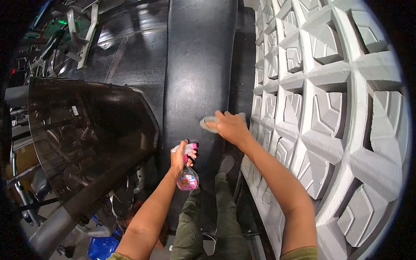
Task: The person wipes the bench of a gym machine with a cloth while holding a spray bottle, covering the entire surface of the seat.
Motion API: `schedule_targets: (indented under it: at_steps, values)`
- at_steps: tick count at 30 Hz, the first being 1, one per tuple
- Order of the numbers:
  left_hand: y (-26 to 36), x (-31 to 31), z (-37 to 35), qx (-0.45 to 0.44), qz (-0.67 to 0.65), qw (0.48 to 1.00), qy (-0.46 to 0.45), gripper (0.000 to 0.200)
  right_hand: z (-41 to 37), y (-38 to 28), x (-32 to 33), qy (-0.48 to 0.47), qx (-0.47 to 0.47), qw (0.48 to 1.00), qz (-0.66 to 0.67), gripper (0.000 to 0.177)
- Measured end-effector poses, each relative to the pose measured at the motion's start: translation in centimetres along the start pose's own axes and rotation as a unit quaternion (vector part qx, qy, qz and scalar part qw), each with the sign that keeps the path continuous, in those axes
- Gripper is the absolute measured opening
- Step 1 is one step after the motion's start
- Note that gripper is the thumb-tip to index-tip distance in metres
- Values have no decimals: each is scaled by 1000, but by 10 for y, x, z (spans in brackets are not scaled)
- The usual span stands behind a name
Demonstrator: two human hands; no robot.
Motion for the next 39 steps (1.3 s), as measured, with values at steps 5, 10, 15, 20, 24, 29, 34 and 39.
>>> schedule_targets:
  at_steps: [5,10,15,20,24,29,34,39]
  values:
    - [2,0,-3,-9,0,1000,4,46,-6,-25,-20,13,-24,999,30,47]
    - [1,0,-1,-5,-5,1000,-7,46,2,-27,-16,-51,63,997,-12,40]
    - [1,1,-1,-11,-11,1000,-9,46,36,-9,5,49,-92,994,24,47]
    - [2,0,-2,-26,-11,1000,-9,47,20,-44,-26,-32,124,992,15,48]
    - [-1,3,1,-14,-12,1000,-14,45,46,-29,-6,-10,129,990,-57,44]
    - [-2,4,0,-14,-8,1000,-20,45,59,-33,-12,-19,21,999,-18,48]
    - [-7,6,5,-23,-1,999,-29,45,44,-55,-35,-117,152,980,-49,53]
    - [-4,5,3,-23,0,999,-31,45,77,-20,-2,21,-61,997,37,50]
Point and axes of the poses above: each hand's wrist, its own z-axis towards the middle knuckle, its own x-axis out of the back of the hand, y = z × x, the point moved 6 cm from there along z, towards the middle knuckle, and after that the axes turned 1 degree about -x, right-handed, at the moved point
